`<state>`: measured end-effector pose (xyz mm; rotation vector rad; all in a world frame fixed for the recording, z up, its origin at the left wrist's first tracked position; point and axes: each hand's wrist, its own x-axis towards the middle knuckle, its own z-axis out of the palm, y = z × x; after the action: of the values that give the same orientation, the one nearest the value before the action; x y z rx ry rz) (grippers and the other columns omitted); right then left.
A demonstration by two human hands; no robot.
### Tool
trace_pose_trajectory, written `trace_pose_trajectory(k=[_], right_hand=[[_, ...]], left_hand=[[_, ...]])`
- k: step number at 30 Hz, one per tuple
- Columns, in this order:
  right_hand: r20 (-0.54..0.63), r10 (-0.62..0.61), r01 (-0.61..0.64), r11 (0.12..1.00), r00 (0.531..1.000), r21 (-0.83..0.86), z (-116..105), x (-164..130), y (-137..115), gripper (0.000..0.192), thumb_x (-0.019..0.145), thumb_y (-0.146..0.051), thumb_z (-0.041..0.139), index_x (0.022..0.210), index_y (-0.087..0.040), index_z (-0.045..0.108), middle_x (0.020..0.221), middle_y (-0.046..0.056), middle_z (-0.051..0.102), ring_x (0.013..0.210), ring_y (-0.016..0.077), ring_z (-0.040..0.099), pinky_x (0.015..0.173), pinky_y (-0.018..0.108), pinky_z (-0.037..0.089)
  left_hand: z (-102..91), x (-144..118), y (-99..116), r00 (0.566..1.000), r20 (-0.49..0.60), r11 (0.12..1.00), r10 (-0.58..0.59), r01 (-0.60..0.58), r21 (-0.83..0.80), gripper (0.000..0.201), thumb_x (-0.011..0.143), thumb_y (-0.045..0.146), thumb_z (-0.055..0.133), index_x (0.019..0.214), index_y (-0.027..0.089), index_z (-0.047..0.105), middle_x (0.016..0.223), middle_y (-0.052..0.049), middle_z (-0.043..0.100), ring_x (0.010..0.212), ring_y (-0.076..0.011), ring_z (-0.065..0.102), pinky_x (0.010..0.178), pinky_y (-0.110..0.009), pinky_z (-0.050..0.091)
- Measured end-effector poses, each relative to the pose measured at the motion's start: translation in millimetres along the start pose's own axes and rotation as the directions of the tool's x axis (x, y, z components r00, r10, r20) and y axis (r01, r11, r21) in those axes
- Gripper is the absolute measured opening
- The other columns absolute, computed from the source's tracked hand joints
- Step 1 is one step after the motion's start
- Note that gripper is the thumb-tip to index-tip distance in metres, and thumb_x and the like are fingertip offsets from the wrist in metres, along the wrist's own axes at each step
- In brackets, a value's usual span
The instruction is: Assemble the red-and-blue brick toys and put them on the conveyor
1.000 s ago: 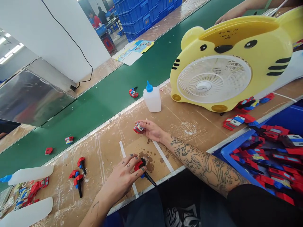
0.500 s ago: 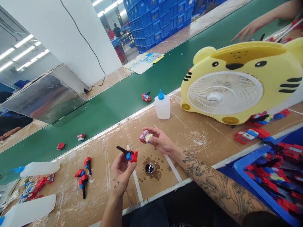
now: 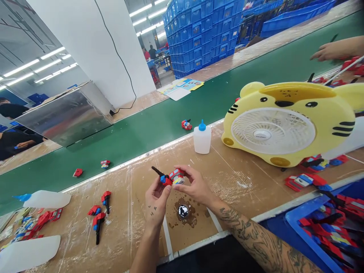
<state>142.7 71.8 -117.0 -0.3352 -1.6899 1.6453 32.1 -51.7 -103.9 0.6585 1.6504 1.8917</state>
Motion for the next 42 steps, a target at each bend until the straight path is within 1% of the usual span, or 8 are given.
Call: trace_pose_trajectory(k=[6, 10, 18, 21, 29, 33, 37, 42], right_hand=[[0.142, -0.517, 0.518, 0.716, 0.844, -0.468, 18, 12, -25, 0.051, 0.089, -0.027, 0.069, 0.137, -0.027, 0.051, 0.117, 0.011, 0.065, 0.108, 0.0270, 0.060, 0.093, 0.043, 0.051], [0.160, -0.618, 0.595, 0.605, 0.770, -0.529, 33, 26, -19, 0.055, 0.092, -0.018, 0.061, 0.143, -0.026, 0.042, 0.115, 0.011, 0.066, 0.106, 0.0267, 0.060, 0.093, 0.044, 0.052], [0.048, -0.438, 0.388, 0.733, 0.898, -0.559, -6, 58, 26, 0.072, 0.086, -0.031, 0.071, 0.147, -0.023, 0.034, 0.132, 0.015, 0.053, 0.122, 0.0301, 0.051, 0.102, 0.049, 0.048], [-0.062, -0.320, 0.222, 0.770, 0.945, -0.598, -32, 69, 57, 0.070, 0.082, -0.034, 0.074, 0.142, -0.022, 0.039, 0.123, 0.014, 0.057, 0.114, 0.0310, 0.055, 0.099, 0.051, 0.048], [-0.053, -0.177, 0.115, 0.809, 0.983, -0.576, -43, 80, 75, 0.044, 0.082, -0.031, 0.072, 0.122, -0.020, 0.056, 0.102, 0.008, 0.064, 0.097, 0.0268, 0.060, 0.090, 0.044, 0.048], [-0.003, -0.157, 0.126, 0.802, 0.988, -0.584, -45, 80, 76, 0.033, 0.084, -0.033, 0.069, 0.112, -0.019, 0.060, 0.097, 0.007, 0.065, 0.093, 0.0255, 0.061, 0.086, 0.041, 0.049], [-0.020, -0.084, 0.059, 0.826, 0.996, -0.561, -48, 78, 83, 0.034, 0.086, -0.043, 0.067, 0.109, -0.019, 0.063, 0.094, 0.007, 0.067, 0.084, 0.0230, 0.063, 0.078, 0.037, 0.051], [-0.115, 0.065, -0.114, 0.865, 0.991, -0.489, -50, 77, 92, 0.043, 0.081, -0.053, 0.067, 0.108, -0.020, 0.065, 0.089, 0.005, 0.069, 0.070, 0.0194, 0.062, 0.065, 0.032, 0.051]], left_hand=[[18.6, 8, -2, 0.994, -0.103, 0.952, 0.034, -0.063, -0.301, 0.043, 0.071, 0.039, 0.082, 0.108, 0.021, 0.069, 0.109, -0.008, 0.071, 0.101, -0.0194, 0.068, 0.090, -0.028, 0.051], [29.1, 15, 7, 0.993, -0.116, 0.947, 0.029, -0.064, -0.316, 0.062, 0.062, 0.035, 0.088, 0.117, 0.024, 0.062, 0.110, -0.006, 0.067, 0.103, -0.0178, 0.066, 0.089, -0.024, 0.050], [26.4, 119, 12, 0.988, 0.034, 0.966, 0.152, -0.155, 0.208, 0.073, 0.066, 0.030, 0.082, 0.130, 0.019, 0.047, 0.104, -0.006, 0.066, 0.093, -0.0172, 0.065, 0.085, -0.028, 0.050], [22.4, 198, 18, 0.990, 0.133, 0.618, 0.050, -0.135, 0.774, 0.067, 0.075, 0.034, 0.071, 0.133, 0.017, 0.041, 0.107, -0.007, 0.067, 0.092, -0.0165, 0.065, 0.081, -0.027, 0.050], [33.1, 333, 18, 0.936, 0.121, 0.112, -0.331, -0.088, 0.990, 0.054, 0.045, 0.012, 0.082, 0.095, 0.012, 0.064, 0.087, -0.012, 0.072, 0.083, -0.0269, 0.069, 0.070, -0.030, 0.051], [34.6, 340, 5, 0.910, 0.147, 0.072, -0.387, -0.129, 0.989, 0.052, 0.055, 0.019, 0.082, 0.103, 0.011, 0.064, 0.096, -0.015, 0.071, 0.087, -0.0261, 0.069, 0.077, -0.034, 0.053], [16.4, 316, -6, 0.928, 0.266, 0.207, -0.260, -0.215, 0.954, 0.089, 0.062, 0.031, 0.081, 0.140, 0.009, 0.043, 0.127, -0.023, 0.059, 0.111, -0.0296, 0.063, 0.091, -0.035, 0.050], [-76.0, 260, 4, 0.923, 0.372, 0.333, -0.098, -0.322, 0.886, 0.086, 0.078, 0.041, 0.069, 0.151, 0.016, 0.031, 0.146, -0.020, 0.043, 0.127, -0.0266, 0.052, 0.106, -0.036, 0.040]])
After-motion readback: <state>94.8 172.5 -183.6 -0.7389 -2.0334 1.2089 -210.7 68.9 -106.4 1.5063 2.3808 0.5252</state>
